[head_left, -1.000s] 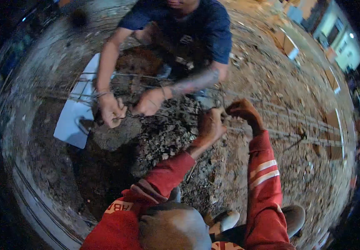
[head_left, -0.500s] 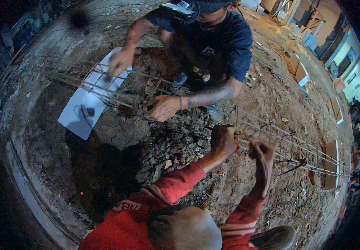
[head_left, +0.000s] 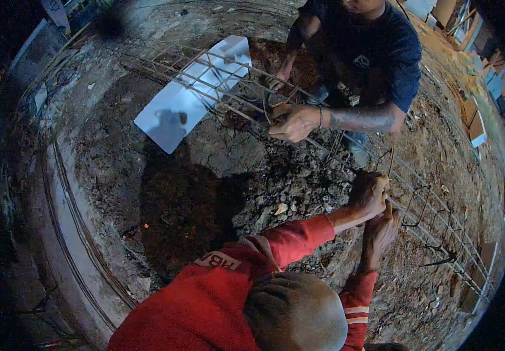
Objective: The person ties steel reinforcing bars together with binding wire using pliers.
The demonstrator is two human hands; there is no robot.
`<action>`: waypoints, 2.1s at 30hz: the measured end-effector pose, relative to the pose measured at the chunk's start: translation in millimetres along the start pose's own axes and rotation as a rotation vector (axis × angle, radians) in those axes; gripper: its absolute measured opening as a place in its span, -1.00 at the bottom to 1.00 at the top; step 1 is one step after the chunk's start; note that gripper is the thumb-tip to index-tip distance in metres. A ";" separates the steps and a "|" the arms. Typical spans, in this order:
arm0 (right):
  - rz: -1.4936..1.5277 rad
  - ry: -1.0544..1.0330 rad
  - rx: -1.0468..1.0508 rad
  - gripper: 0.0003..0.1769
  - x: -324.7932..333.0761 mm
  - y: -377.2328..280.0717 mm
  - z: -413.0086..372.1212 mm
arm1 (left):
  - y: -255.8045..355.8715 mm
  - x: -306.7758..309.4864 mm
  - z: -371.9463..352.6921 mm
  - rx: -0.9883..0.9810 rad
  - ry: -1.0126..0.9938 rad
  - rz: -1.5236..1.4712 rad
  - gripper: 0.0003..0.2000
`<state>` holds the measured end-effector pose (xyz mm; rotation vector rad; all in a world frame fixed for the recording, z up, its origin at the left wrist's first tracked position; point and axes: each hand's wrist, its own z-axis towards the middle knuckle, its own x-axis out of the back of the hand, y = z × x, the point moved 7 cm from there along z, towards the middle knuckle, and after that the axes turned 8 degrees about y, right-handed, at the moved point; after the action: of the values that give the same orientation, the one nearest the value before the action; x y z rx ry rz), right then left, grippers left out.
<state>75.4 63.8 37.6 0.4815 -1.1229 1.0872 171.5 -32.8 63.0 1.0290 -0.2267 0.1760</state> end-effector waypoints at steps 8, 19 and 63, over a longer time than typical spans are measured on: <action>0.616 -0.096 0.001 -0.51 18.3 -9.6 -11.1 | 0.8 2.4 -4.5 0.008 -0.015 -0.009 -0.78; 0.289 -0.835 0.162 -0.61 12.3 28.9 -61.8 | -20.8 -37.1 -18.6 -0.094 0.077 -0.200 -0.83; 0.590 -0.127 -0.230 -0.75 45.4 -12.4 -10.0 | 5.7 17.6 -0.7 -0.419 -0.068 -0.078 -0.88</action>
<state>92.3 86.4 76.4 0.0281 -1.5341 1.4217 187.1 -28.7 72.1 0.6264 -0.2707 0.0196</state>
